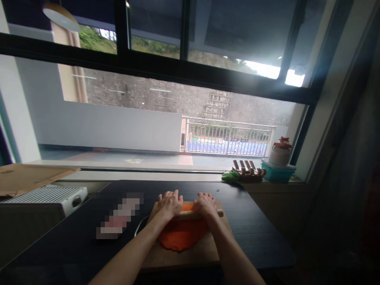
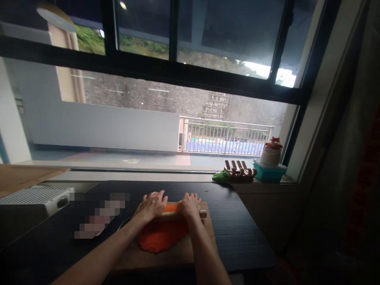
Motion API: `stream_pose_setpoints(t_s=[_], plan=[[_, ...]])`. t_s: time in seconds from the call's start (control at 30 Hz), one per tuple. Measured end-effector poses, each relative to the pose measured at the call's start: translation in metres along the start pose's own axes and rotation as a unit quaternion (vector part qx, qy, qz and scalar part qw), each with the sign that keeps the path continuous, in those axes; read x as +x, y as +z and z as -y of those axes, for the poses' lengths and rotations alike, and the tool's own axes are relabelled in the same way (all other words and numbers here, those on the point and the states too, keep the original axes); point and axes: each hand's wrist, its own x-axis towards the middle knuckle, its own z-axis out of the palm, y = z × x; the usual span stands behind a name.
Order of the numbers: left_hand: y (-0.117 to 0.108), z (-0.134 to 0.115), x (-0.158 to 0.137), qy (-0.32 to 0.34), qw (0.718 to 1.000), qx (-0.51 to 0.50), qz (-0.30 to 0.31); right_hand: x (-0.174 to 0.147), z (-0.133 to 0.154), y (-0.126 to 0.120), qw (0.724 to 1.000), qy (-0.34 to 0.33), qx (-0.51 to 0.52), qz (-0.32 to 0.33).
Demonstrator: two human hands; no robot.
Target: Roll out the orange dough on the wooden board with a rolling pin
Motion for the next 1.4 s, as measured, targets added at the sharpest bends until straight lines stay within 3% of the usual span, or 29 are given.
stream_pose_setpoints(t_s=[0.17,0.3,0.57,0.87,1.1,1.23,1.4], plan=[[-0.003,0.001,-0.014,-0.003,0.997,-0.013,0.081,-0.026,0.000,0.000,1.000,-0.001,0.001,-0.016],[-0.003,0.003,-0.011,0.005,0.995,-0.019,0.097,-0.031,0.003,-0.004,1.000,-0.005,0.005,-0.016],[0.005,0.009,-0.001,0.024,0.995,-0.034,0.087,-0.023,0.009,-0.007,1.000,-0.013,0.015,-0.003],[-0.007,0.005,-0.020,0.009,0.996,-0.029,0.083,-0.032,0.003,0.000,0.999,-0.041,0.001,-0.010],[-0.006,0.010,-0.034,0.094,0.992,-0.012,0.082,-0.031,-0.003,-0.004,0.992,-0.118,-0.008,0.031],[-0.012,0.008,-0.035,0.090,0.992,-0.012,0.085,-0.030,0.000,-0.003,0.994,-0.105,-0.019,-0.016],[-0.017,0.005,-0.023,0.092,0.995,0.004,0.041,-0.023,0.009,-0.006,0.997,-0.058,-0.026,-0.048]])
